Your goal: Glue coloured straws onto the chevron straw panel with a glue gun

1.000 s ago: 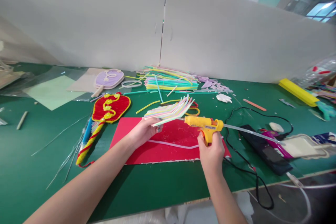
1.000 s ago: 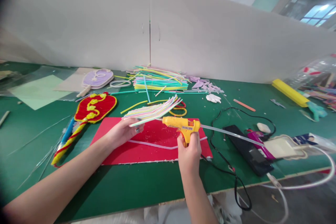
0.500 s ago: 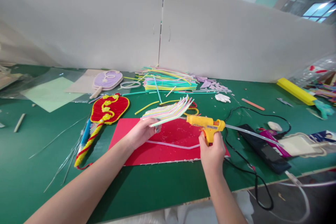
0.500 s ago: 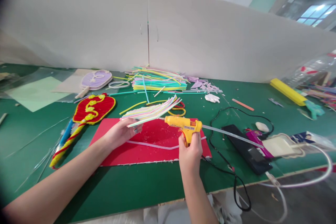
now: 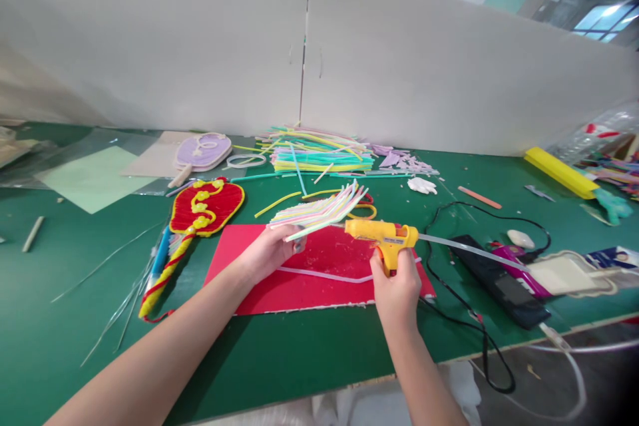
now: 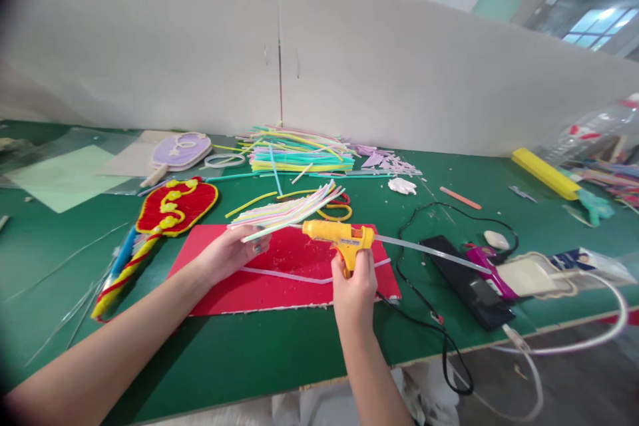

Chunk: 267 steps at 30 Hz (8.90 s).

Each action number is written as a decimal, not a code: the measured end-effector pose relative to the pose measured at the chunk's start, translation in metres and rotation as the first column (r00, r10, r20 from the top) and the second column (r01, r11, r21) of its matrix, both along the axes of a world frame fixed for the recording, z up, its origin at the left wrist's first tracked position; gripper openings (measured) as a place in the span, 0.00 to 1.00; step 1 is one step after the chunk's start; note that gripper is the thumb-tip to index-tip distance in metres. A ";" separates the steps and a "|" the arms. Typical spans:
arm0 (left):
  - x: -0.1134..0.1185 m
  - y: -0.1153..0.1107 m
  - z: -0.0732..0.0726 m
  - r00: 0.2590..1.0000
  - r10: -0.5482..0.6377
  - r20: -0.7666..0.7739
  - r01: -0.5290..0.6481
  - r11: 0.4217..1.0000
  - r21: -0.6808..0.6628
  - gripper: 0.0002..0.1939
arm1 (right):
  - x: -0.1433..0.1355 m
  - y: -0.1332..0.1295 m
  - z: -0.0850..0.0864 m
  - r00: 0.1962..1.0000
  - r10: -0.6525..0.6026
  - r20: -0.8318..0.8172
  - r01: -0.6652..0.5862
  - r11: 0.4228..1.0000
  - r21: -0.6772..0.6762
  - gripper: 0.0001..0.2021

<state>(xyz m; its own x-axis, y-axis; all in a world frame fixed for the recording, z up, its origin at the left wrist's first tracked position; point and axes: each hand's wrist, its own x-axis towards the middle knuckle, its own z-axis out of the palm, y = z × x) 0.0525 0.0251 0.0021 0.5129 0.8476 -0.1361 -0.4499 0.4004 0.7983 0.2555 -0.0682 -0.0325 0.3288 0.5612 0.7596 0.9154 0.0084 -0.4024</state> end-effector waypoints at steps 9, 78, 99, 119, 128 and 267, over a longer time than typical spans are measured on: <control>-0.001 0.001 -0.002 1.000 -0.023 -0.012 0.024 1.000 0.021 0.12 | -0.002 0.000 0.001 1.000 -0.013 -0.009 0.013 1.000 0.000 0.07; -0.005 0.001 -0.001 0.998 -0.059 0.037 0.060 0.998 -0.015 0.08 | 0.017 0.000 -0.006 0.987 -0.069 -0.146 0.061 0.996 -0.058 0.08; -0.005 0.001 0.000 0.997 -0.075 0.008 0.075 0.997 0.032 0.11 | 0.020 0.003 -0.007 0.983 -0.111 -0.149 0.104 0.993 -0.054 0.06; -0.042 0.026 0.008 0.715 -0.117 -0.690 0.326 0.928 0.181 0.08 | 0.140 0.034 0.008 0.941 -0.338 0.008 0.289 0.791 -0.539 0.16; -0.079 0.010 0.005 0.502 0.378 -0.778 0.004 0.898 0.439 0.06 | 0.144 0.022 0.009 0.958 -0.227 0.173 0.283 0.832 -0.477 0.27; -0.010 -0.011 -0.014 0.616 0.290 -0.732 0.575 0.470 0.670 0.07 | -0.004 0.023 0.028 0.511 0.779 0.363 -0.579 0.624 -0.525 0.14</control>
